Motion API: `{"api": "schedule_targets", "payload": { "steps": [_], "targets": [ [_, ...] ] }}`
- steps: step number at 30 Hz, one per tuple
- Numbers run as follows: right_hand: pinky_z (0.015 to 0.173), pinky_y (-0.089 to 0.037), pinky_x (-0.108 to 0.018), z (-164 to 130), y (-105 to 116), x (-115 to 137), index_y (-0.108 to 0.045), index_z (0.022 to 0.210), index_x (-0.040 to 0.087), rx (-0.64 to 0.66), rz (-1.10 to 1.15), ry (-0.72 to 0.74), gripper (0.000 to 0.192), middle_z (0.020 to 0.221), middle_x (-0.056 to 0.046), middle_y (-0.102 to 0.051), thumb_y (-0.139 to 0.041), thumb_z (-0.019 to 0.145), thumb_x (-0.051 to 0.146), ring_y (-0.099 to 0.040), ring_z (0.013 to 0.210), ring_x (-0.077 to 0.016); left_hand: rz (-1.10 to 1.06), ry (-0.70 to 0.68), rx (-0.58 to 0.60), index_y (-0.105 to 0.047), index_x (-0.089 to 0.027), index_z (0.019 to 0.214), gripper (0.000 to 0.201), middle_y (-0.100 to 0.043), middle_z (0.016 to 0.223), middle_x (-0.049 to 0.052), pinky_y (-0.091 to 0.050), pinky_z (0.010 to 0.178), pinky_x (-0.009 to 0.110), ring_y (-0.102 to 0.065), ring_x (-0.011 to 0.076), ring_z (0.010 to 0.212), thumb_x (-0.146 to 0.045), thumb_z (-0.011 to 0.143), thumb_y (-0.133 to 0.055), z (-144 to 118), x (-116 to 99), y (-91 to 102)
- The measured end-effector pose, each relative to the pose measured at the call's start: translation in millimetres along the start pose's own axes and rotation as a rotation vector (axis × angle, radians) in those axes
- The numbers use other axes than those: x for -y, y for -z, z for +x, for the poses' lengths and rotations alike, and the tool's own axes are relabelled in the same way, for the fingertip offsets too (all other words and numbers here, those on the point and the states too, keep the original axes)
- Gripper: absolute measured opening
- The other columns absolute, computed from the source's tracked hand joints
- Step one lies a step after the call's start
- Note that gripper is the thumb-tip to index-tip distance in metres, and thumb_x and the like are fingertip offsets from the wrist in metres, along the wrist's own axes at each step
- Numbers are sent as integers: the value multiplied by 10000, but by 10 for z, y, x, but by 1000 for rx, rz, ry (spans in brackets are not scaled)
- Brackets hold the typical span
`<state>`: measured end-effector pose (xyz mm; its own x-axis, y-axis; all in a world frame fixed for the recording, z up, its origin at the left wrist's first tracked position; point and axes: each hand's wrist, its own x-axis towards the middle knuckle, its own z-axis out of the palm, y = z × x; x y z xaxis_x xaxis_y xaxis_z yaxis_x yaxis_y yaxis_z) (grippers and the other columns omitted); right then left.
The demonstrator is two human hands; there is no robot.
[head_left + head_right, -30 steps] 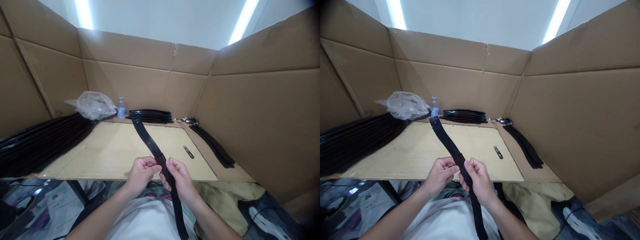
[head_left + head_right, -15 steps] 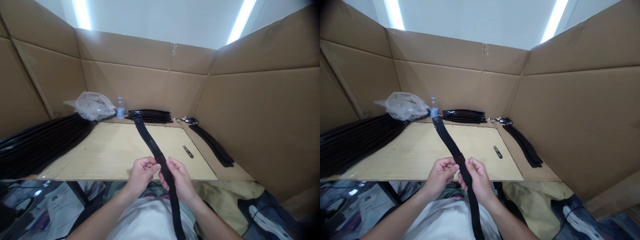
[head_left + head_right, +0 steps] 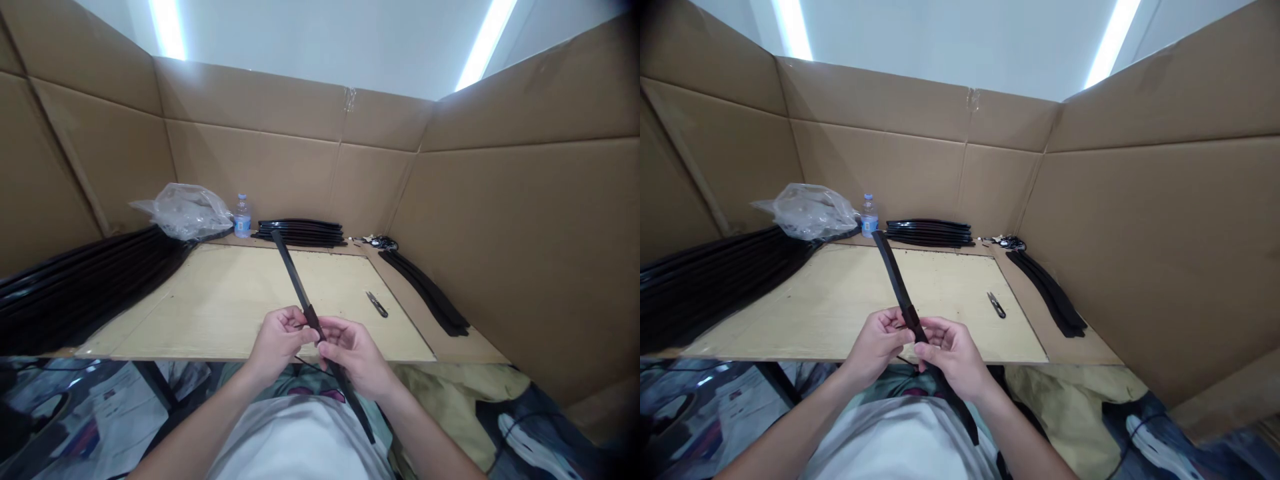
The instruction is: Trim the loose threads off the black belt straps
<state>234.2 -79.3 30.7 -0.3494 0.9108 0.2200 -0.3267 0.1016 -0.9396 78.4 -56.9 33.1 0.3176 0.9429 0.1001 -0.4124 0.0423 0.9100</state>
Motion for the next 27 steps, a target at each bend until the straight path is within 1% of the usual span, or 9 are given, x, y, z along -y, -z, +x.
{"api": "schedule_targets", "payload": {
  "steps": [3,6,9,13,17,19,23,25,27],
  "targets": [
    [416,-471,-202,-3,-1,36,-650,864,148,47,-42,-44,186,679,22,-576,-728,735,256,-519,469,-70,5,31,40,-481,-140,671,362,-402,526,-87,-122,371,161,-224,1,392,-285,591,-803,7,13,37],
    [339,-436,-174,-13,-14,92,-615,885,148,67,-60,-92,234,673,29,-579,-724,736,292,-514,408,-61,22,49,57,-505,-136,690,342,-375,536,-86,-112,375,169,-213,4,399,-321,620,-784,11,19,48],
    [340,-448,-175,-17,-22,111,-542,854,156,60,-58,-121,265,634,37,-592,-722,738,312,-534,399,-73,43,63,80,-538,-130,720,335,-362,525,-85,-111,379,177,-203,7,396,-357,636,-770,9,6,29],
    [367,-450,-185,-21,-26,81,-405,839,200,75,-62,-132,318,610,11,-653,-685,776,338,-586,432,-113,78,57,102,-580,-124,770,332,-288,485,-98,-96,379,182,-167,14,385,-408,683,-728,3,-3,12],
    [354,-368,-145,-30,-57,63,-330,829,226,56,-87,-77,346,591,22,-657,-653,804,349,-525,382,-78,56,26,81,-546,-136,683,327,-210,461,-105,-97,377,183,-136,27,400,-433,748,-667,12,22,32],
    [346,-347,-142,-33,-77,58,-316,827,232,51,-66,-79,341,580,28,-652,-622,823,382,-493,361,-70,45,14,71,-510,-143,639,338,-205,461,-104,-100,379,183,-128,28,409,-421,759,-659,16,32,42],
    [313,-327,-149,-28,-89,28,-334,810,233,-38,-26,-146,318,530,28,-629,-483,875,506,-459,324,-78,87,8,39,-485,-147,611,357,-211,464,-101,-105,380,184,-136,29,414,-420,759,-660,9,22,31],
    [292,-310,-149,-20,-80,9,-367,797,224,-102,-39,-175,342,499,33,-608,-465,870,544,-443,305,-80,104,18,34,-498,-145,619,356,-220,460,-101,-101,378,184,-139,28,409,-431,748,-666,0,5,17],
    [280,-304,-150,-9,-71,-6,-399,785,214,-141,-52,-190,360,478,38,-591,-480,856,558,-436,297,-80,124,31,43,-524,-141,644,346,-274,456,-96,-105,373,181,-162,22,394,-431,712,-699,-6,-11,2]
  ]
}}
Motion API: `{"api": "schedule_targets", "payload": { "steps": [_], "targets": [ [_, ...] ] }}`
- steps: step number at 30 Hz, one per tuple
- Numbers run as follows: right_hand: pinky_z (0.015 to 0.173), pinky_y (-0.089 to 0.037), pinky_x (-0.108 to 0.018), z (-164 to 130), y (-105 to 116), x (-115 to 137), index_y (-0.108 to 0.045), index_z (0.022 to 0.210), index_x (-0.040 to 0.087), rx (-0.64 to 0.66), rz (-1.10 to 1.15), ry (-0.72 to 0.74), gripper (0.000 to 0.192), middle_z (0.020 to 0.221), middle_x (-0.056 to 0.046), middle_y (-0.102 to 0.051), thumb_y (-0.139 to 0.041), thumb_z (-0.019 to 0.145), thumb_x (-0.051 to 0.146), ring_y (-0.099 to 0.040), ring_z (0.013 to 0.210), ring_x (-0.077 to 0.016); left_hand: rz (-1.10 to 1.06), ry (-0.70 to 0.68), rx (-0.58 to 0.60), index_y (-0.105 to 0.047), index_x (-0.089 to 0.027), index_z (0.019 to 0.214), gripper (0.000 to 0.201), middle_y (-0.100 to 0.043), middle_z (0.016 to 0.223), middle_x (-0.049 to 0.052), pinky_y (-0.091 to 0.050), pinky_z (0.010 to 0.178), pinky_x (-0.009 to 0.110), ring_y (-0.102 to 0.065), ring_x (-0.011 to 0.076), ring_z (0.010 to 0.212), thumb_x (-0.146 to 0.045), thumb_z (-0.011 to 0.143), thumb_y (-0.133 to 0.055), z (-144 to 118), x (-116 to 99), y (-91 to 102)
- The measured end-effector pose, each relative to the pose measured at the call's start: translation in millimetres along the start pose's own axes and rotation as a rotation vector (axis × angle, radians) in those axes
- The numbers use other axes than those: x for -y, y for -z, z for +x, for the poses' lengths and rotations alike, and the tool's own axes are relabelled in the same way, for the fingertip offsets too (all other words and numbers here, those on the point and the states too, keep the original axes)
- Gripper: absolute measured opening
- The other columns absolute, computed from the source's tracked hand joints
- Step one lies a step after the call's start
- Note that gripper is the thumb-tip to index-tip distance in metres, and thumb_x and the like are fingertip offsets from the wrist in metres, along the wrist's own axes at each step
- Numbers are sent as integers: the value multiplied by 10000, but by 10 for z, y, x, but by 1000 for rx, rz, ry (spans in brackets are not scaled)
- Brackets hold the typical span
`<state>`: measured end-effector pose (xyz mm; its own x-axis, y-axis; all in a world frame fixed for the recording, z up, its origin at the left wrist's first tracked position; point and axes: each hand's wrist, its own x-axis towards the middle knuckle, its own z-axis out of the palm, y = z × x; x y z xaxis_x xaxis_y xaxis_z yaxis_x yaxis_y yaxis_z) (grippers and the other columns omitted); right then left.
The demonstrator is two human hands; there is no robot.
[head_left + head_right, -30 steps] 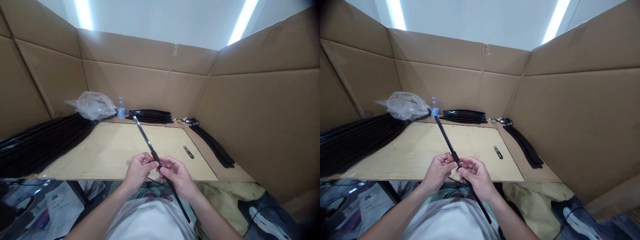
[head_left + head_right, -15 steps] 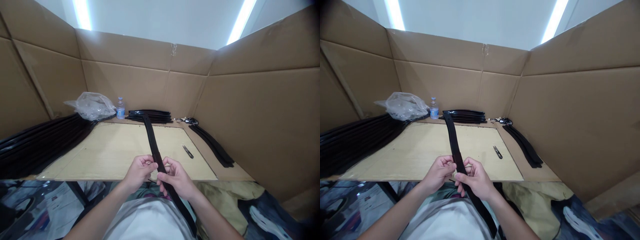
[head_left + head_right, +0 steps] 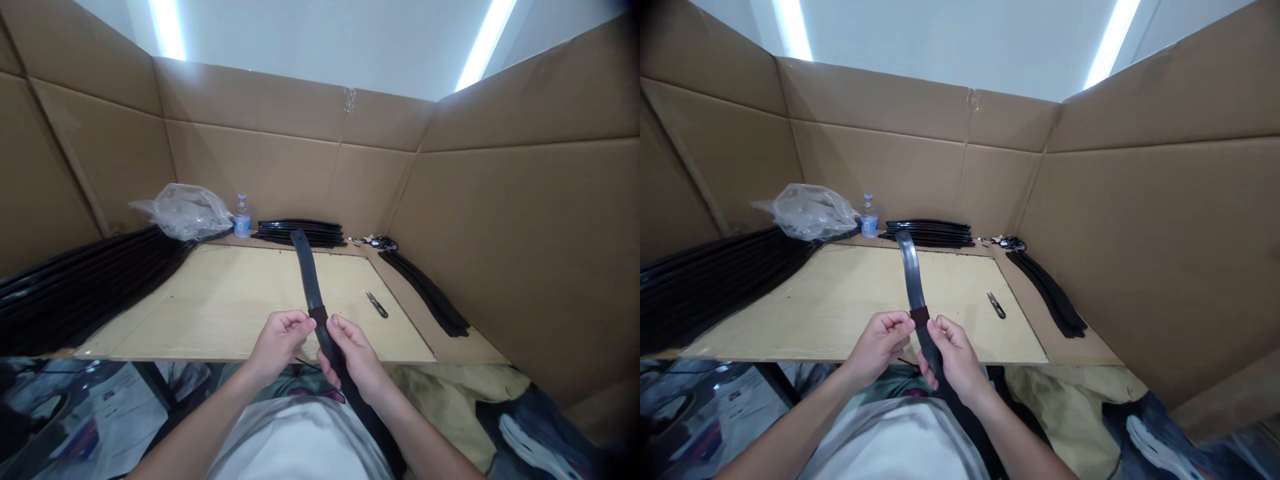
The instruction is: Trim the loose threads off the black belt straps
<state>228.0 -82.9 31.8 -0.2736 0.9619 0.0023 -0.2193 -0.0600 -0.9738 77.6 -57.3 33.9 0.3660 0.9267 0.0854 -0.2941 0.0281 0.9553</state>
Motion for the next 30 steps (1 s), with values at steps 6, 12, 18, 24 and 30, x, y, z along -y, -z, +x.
{"api": "schedule_targets", "payload": {
  "steps": [6,12,18,24,30],
  "targets": [
    [287,-315,-152,54,10,-18,-461,776,183,-11,-3,-16,399,476,21,-588,-512,827,575,-449,303,-79,-26,39,-15,-523,-135,622,347,-386,464,-80,-116,373,176,-227,12,371,-375,629,-773,33,9,-8],
    [321,-385,-197,136,204,-69,-498,1064,156,322,125,-271,516,547,-35,-638,-376,868,617,-527,349,-134,-151,31,-55,-497,-148,654,307,-252,463,-113,-83,370,174,-141,13,389,-317,678,-752,106,-14,151],
    [283,-192,-134,293,402,-23,-603,951,85,487,172,-436,530,444,64,-396,-400,880,570,-254,314,-40,-98,-66,-86,-469,-156,708,310,-212,532,-109,-75,378,177,-124,22,417,-339,715,-720,324,-159,419],
    [317,-204,-106,897,579,207,-536,846,130,335,102,-430,385,515,70,-362,-396,912,483,-273,362,-25,228,-103,-85,-502,-154,700,356,-250,504,-102,-87,395,193,-193,25,389,-446,692,-706,1101,-261,738],
    [312,-256,-107,1658,807,151,-519,828,112,304,-25,-445,288,506,65,-385,-452,923,375,-319,356,-27,249,-49,-152,-550,-130,639,411,-270,437,-100,-44,400,215,-180,24,360,-493,619,-742,1693,-28,1129]
  ]
}}
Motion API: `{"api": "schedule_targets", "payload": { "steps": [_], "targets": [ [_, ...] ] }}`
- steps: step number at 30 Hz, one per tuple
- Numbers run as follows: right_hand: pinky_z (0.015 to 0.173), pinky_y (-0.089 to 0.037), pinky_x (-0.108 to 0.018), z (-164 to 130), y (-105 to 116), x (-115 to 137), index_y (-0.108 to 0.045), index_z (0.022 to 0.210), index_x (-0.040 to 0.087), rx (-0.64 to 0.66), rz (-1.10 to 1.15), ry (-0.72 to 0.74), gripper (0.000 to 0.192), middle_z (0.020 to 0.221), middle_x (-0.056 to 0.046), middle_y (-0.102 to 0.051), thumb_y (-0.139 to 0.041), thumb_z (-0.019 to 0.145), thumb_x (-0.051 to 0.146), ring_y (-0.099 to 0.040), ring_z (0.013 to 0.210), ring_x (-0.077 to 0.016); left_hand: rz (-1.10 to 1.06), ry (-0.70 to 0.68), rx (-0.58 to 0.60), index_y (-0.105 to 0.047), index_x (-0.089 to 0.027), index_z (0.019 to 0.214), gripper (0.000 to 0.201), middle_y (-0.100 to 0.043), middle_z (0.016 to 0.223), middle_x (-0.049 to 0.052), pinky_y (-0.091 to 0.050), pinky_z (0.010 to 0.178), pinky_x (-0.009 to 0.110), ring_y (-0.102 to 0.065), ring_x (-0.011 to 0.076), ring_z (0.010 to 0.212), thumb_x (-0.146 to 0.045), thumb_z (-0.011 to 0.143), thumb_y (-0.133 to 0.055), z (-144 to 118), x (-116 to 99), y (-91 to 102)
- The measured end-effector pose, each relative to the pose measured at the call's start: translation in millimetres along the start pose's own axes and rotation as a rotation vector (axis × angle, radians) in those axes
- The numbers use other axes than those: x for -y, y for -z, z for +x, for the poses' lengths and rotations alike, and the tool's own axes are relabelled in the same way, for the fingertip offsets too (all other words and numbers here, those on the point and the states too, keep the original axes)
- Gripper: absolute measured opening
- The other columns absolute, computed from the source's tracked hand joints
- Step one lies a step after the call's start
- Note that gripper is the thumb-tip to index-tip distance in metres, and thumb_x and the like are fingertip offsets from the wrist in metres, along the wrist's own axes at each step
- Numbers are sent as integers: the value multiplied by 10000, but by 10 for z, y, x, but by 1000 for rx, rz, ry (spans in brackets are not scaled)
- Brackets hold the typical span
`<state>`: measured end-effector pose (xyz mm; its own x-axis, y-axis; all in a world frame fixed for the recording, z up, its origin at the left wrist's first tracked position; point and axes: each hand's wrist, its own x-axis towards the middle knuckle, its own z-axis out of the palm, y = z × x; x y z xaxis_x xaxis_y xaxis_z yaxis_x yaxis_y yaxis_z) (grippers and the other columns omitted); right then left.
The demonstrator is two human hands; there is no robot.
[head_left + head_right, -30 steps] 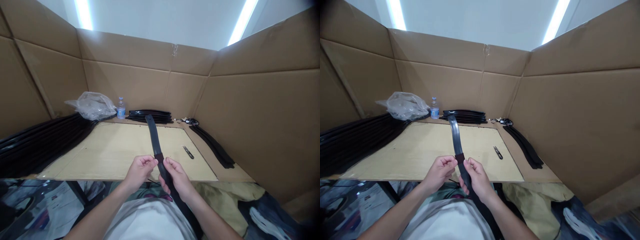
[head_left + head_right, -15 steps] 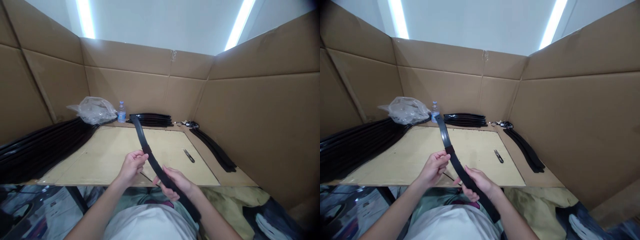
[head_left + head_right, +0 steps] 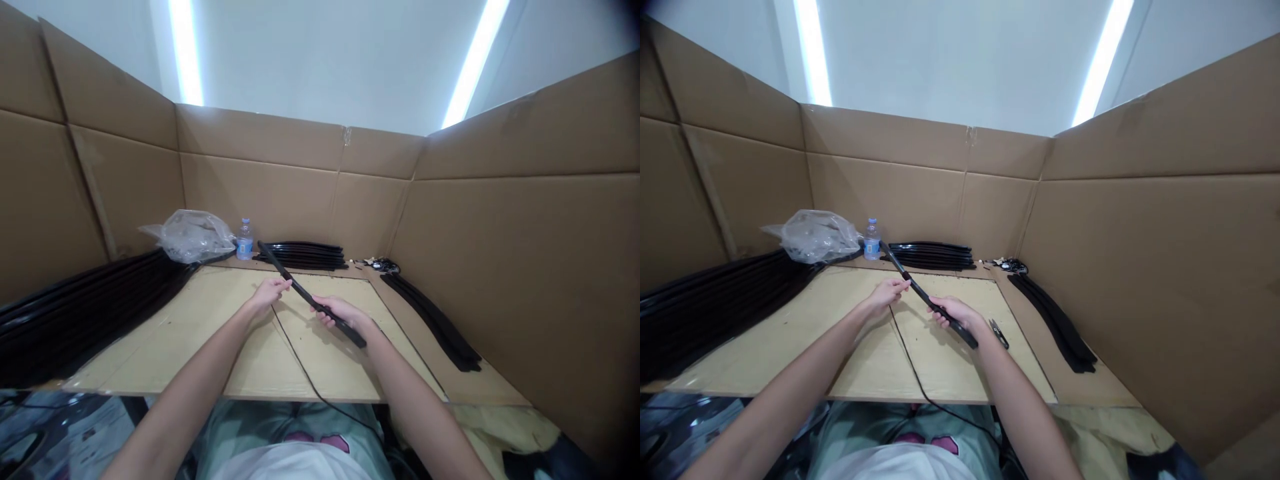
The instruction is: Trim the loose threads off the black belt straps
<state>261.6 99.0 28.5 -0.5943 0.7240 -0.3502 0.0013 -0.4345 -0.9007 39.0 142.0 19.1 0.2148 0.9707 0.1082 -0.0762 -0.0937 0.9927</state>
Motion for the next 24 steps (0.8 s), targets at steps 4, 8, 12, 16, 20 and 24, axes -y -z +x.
{"api": "schedule_targets", "payload": {
  "steps": [4,8,12,16,20,24],
  "targets": [
    [341,-348,-120,150,55,-116,-539,810,120,-45,-49,77,209,532,51,-447,-578,865,318,-395,387,-37,-55,49,19,-571,-124,687,420,-220,444,-114,-40,395,212,-165,24,353,-501,621,-743,45,239,87],
    [377,-401,-127,127,-7,-215,-528,800,146,-77,-59,187,198,593,40,-521,-666,798,288,-431,415,-34,-131,59,55,-557,-133,725,396,-215,476,-113,-61,384,197,-173,21,361,-479,655,-734,27,330,111],
    [359,-398,-153,66,-28,-232,-502,952,169,-74,-75,208,288,650,10,-595,-686,775,303,-467,403,-56,-193,56,34,-529,-143,724,387,-213,498,-110,-65,368,185,-168,18,362,-493,702,-692,26,366,149],
    [335,-321,-133,1,-28,-251,-410,1160,230,-10,-61,206,489,637,41,-553,-693,764,272,-433,389,-53,-235,47,-24,-525,-147,731,372,-204,501,-112,-77,355,176,-163,18,357,-488,721,-675,26,404,239],
    [363,-304,-125,-28,-46,-281,-385,1200,273,42,-20,201,433,622,51,-480,-604,834,349,-419,420,-55,-260,38,-58,-517,-146,702,361,-197,496,-113,-77,350,172,-165,16,355,-462,713,-690,14,421,291],
    [376,-297,-125,-4,-22,-295,-394,1215,274,30,6,224,360,637,29,-470,-490,895,407,-437,461,-69,-282,25,-85,-510,-143,686,365,-230,501,-107,-78,347,173,-175,12,356,-452,699,-705,-7,404,288]
  ]
}}
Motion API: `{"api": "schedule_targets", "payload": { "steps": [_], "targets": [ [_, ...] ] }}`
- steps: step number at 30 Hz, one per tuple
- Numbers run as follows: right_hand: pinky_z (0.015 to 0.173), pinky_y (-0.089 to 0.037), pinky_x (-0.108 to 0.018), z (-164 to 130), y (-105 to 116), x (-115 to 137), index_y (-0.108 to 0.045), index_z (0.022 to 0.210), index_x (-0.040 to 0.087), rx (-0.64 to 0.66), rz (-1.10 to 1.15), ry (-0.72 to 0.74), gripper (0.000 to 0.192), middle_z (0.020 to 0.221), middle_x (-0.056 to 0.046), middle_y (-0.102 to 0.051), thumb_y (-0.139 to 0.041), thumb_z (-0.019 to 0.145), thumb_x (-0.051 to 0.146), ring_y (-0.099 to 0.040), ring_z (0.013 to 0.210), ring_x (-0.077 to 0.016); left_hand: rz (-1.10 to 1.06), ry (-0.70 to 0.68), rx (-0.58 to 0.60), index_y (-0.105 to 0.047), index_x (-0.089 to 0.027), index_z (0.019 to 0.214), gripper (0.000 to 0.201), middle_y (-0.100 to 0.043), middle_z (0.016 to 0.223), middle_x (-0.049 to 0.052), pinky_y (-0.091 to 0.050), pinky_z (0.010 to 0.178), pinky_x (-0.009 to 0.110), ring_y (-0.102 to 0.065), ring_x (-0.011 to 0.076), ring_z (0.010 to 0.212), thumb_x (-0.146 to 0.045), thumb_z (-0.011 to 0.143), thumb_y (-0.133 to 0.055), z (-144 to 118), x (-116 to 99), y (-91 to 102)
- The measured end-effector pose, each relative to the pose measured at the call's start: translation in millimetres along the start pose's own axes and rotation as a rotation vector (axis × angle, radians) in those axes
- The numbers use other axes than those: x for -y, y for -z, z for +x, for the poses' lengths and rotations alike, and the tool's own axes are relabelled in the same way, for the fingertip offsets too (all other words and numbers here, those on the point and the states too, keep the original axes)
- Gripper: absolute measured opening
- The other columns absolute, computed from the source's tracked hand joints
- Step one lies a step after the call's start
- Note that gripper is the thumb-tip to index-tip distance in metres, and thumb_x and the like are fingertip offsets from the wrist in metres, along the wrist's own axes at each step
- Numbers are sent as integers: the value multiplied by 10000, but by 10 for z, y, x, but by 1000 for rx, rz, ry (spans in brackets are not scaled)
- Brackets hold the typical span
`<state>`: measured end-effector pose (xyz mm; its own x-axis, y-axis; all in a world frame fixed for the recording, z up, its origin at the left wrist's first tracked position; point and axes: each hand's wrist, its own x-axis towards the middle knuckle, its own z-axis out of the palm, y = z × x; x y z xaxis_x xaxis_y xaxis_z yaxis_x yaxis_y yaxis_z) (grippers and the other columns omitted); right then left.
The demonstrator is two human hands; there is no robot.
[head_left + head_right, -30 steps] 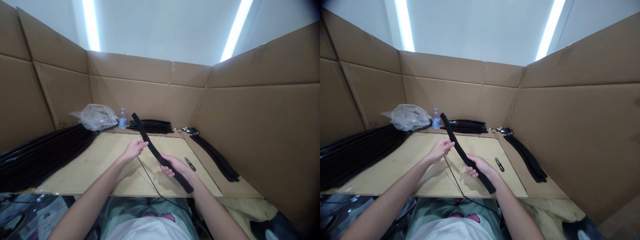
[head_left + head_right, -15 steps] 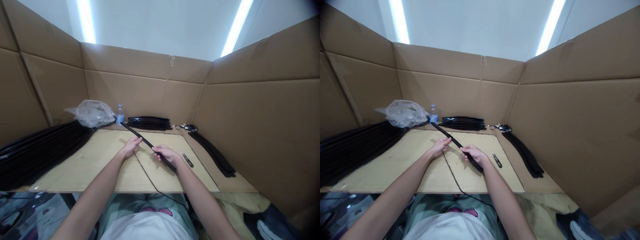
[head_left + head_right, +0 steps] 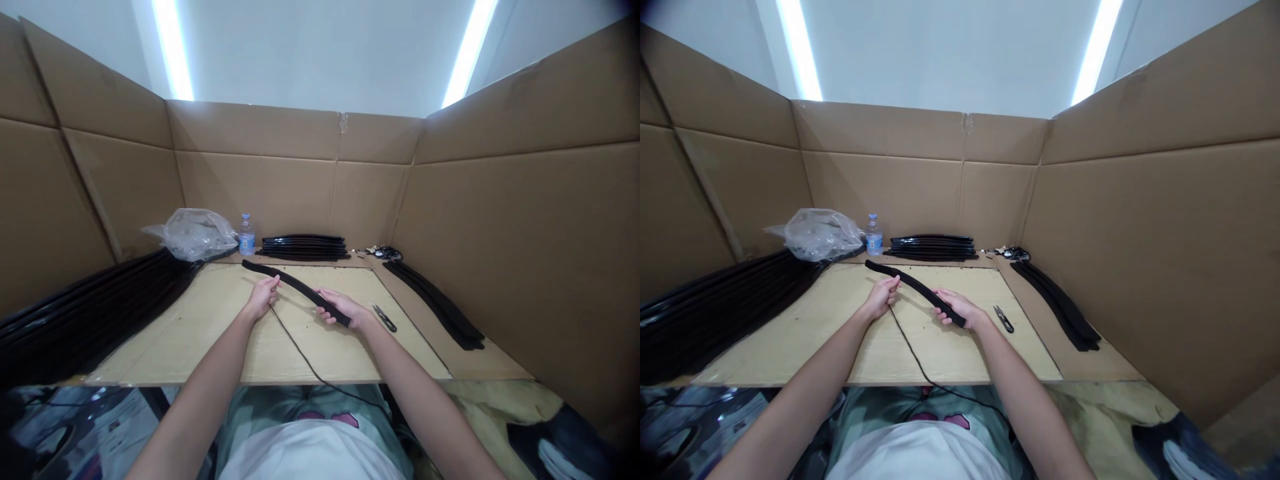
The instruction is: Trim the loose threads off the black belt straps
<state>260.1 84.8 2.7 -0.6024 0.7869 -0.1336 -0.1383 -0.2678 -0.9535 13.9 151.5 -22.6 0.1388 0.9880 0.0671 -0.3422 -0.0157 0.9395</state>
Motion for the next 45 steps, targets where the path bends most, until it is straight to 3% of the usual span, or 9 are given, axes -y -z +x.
{"api": "schedule_targets", "payload": {
  "steps": [5,11,17,22,27,33,38,45],
  "targets": [
    [370,-290,-119,45,68,-21,-461,1193,223,-61,-48,34,384,658,12,-515,-593,844,314,-440,473,-60,-17,-3,2,-516,-139,691,390,-216,496,-113,-76,350,173,-166,9,357,-469,676,-722,-24,-22,-16],
    [347,-319,-112,-7,101,17,-623,860,105,-71,-181,-13,221,603,11,-545,-709,735,266,-463,460,-44,-26,36,30,-531,-122,686,448,-228,494,-110,-57,351,177,-159,7,355,-543,682,-686,-32,-41,-19],
    [303,-337,-135,-59,117,42,-582,698,120,-32,-278,-76,255,488,33,-546,-723,714,332,-462,348,-53,-42,47,49,-477,-136,635,447,-254,485,-108,-69,349,168,-171,2,356,-514,668,-713,-41,-46,-24],
    [279,-316,-140,-81,163,45,-573,763,134,-29,-310,-77,279,560,-5,-634,-688,748,387,-446,312,-49,-54,33,44,-460,-142,627,447,-285,486,-102,-81,340,162,-184,0,352,-501,660,-725,-38,-48,-13],
    [268,-241,-127,-70,227,30,-587,781,133,-88,-325,-53,295,442,42,-549,-639,792,423,-362,278,-31,-66,-4,18,-474,-139,650,441,-239,484,-117,-85,338,157,-175,-1,351,-499,654,-730,-33,-86,12],
    [351,-361,-145,2,248,-6,-589,720,111,-224,-354,62,260,533,-9,-610,-727,719,332,-506,404,-60,-33,-20,-34,-457,-155,644,428,-244,475,-118,-86,333,161,-170,3,337,-482,652,-733,-20,-59,7],
    [311,-228,-152,30,211,-43,-576,827,130,-353,-404,150,340,560,0,-627,-772,653,346,-395,349,-36,3,-66,-113,-420,-171,622,414,-275,479,-106,-91,334,164,-191,5,331,-456,678,-714,14,-15,8],
    [339,-190,-180,126,215,-107,-592,855,145,-437,-499,169,371,512,25,-549,-503,834,505,-343,349,-55,56,-92,-165,-436,-183,637,357,-226,443,-112,-87,344,185,-184,26,317,-454,749,-639,38,18,20]
  ]
}}
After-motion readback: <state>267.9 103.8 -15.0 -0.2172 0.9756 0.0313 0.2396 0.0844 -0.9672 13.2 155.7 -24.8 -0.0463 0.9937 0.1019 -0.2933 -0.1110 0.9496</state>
